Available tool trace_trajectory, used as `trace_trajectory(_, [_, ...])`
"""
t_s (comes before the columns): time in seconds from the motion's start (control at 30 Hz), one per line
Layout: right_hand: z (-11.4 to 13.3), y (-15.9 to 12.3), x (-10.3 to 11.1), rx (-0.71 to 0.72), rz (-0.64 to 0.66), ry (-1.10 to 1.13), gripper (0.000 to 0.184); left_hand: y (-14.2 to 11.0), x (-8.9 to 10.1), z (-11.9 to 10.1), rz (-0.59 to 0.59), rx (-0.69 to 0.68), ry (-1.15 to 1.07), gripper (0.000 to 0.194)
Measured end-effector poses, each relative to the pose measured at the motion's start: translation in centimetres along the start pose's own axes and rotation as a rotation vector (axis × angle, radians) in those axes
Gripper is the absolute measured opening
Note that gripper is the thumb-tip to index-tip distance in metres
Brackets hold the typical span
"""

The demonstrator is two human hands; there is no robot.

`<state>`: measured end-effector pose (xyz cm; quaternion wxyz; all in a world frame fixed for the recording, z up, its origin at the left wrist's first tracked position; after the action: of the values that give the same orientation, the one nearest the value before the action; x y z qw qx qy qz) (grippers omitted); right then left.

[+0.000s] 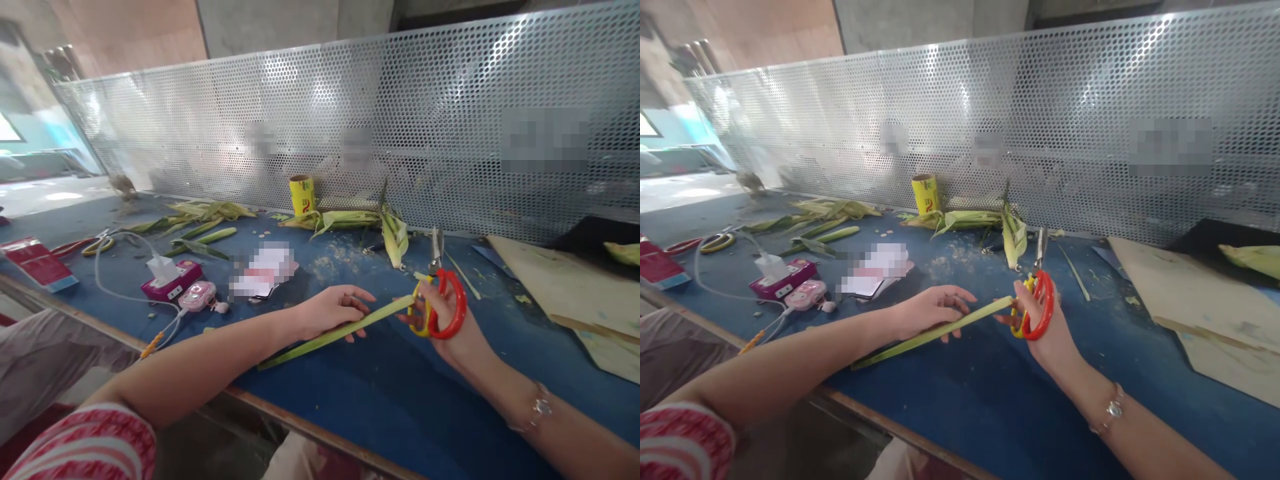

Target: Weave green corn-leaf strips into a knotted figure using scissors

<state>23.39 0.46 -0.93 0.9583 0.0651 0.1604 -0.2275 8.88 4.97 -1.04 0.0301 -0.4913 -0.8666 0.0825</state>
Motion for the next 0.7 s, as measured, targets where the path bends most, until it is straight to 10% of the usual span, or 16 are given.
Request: trace_trajectory(0.7, [-0.2,1.0,-0.7,0.213,0.136,-0.191,0.078,0.1,1.7,0.0,-0.093,0.049,0.117,0.024])
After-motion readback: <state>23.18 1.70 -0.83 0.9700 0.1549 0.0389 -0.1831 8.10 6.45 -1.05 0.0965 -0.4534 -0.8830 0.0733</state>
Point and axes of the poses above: each hand's wrist, its own y-axis towards the middle knuckle, its own x-axis out of the back of the hand, z = x × y, the point moved 9 cm from there along y, towards the middle knuckle, and after that the axes turned 2 degrees about z, right-handed, at the moved point
